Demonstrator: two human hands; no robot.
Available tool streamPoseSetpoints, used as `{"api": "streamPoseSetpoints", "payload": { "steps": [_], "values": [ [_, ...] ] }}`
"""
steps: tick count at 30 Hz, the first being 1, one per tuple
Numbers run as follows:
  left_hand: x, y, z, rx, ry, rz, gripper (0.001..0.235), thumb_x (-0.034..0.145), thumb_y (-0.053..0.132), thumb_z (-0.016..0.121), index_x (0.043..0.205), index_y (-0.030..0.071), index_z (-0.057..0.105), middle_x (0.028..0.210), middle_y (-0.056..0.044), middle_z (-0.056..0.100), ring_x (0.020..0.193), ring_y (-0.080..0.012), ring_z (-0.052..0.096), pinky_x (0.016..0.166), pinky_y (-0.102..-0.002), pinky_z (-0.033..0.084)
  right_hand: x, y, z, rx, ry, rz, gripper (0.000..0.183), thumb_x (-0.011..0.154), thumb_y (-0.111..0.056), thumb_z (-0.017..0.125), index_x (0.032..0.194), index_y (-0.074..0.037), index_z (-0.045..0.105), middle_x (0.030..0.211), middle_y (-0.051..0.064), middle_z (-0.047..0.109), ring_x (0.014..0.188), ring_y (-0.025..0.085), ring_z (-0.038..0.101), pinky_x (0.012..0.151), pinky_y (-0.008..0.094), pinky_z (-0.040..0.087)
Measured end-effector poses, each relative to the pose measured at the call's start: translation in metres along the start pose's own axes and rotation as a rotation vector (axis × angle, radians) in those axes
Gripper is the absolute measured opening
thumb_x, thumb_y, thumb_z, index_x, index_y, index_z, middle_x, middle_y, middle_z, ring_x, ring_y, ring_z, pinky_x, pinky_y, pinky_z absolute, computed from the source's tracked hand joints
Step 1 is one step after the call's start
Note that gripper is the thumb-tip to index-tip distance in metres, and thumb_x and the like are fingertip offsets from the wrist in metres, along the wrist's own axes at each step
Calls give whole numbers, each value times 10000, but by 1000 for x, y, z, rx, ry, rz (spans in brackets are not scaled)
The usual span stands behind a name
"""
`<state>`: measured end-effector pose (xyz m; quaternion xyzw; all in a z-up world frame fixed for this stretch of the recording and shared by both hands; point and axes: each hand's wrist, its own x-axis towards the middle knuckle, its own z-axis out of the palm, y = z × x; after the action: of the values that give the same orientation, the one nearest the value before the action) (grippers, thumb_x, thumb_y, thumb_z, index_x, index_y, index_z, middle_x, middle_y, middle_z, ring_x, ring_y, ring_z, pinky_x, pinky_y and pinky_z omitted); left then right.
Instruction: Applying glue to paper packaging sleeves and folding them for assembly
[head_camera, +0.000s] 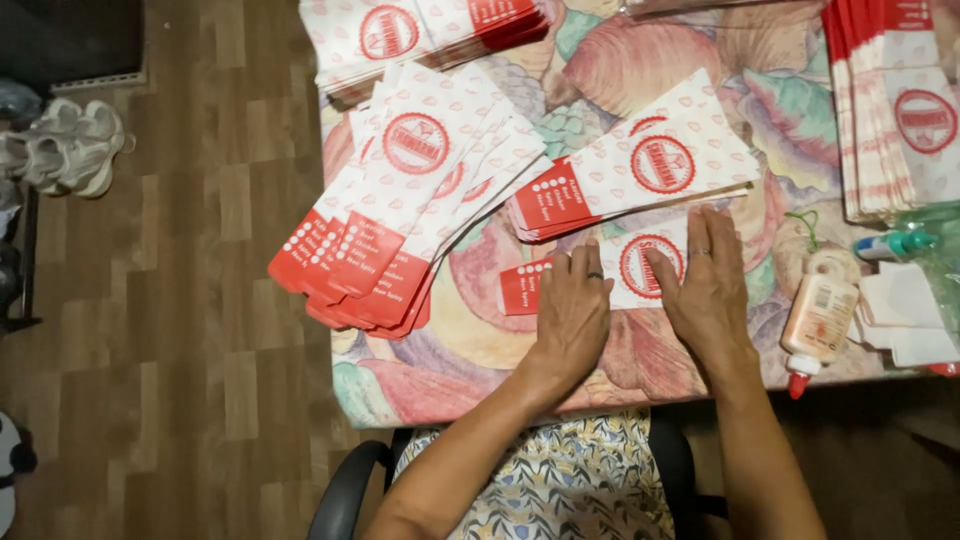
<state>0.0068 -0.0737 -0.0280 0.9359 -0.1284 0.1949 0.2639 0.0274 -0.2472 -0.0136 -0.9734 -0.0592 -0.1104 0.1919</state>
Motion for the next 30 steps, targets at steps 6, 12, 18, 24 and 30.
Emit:
{"api": "streamPoseSetpoints", "payload": {
  "steps": [6,12,18,24,30],
  "values": [
    [-53,-43,-23,63,-79,-103,503,993,221,605,1374,-98,530,1139,-180,519,941,-351,511,704,-445,437,0,-3,-4,30,-81,64,747,1072,-463,561,1543,100,423,1565,309,376,1513,473,283,1277,535,153],
    [-70,-65,-80,210,-200,-313,512,1055,236,500,1497,-10,423,1272,-158,528,982,-282,477,763,-420,437,-1,5,1,-2,1,-62,687,1068,-358,547,1517,150,439,1539,346,407,1440,484,338,1198,576,270],
    [-34,-38,-100,-49,143,42,547,708,-320,350,1200,-184,547,1072,-252,559,1035,-395,580,904,-521,581,-8,1,7,-26,101,-76,659,1068,-340,593,1488,160,495,1565,379,390,1449,563,322,1199,635,226],
    [-53,-49,-53,-16,-231,44,840,988,494,502,1567,-75,285,1661,-295,239,1556,-479,169,1269,-545,135,-68,-68,21,56,-179,-307,910,964,-715,385,1613,-78,331,1645,187,357,1540,375,264,1282,522,125],
    [-74,-64,-87,78,-317,63,966,933,698,406,1556,-37,333,1652,-249,298,1569,-388,194,1264,-597,68,-66,-17,-3,-125,-310,-41,903,992,-699,316,1643,-79,228,1705,181,208,1576,317,140,1288,492,48]
  ]
}}
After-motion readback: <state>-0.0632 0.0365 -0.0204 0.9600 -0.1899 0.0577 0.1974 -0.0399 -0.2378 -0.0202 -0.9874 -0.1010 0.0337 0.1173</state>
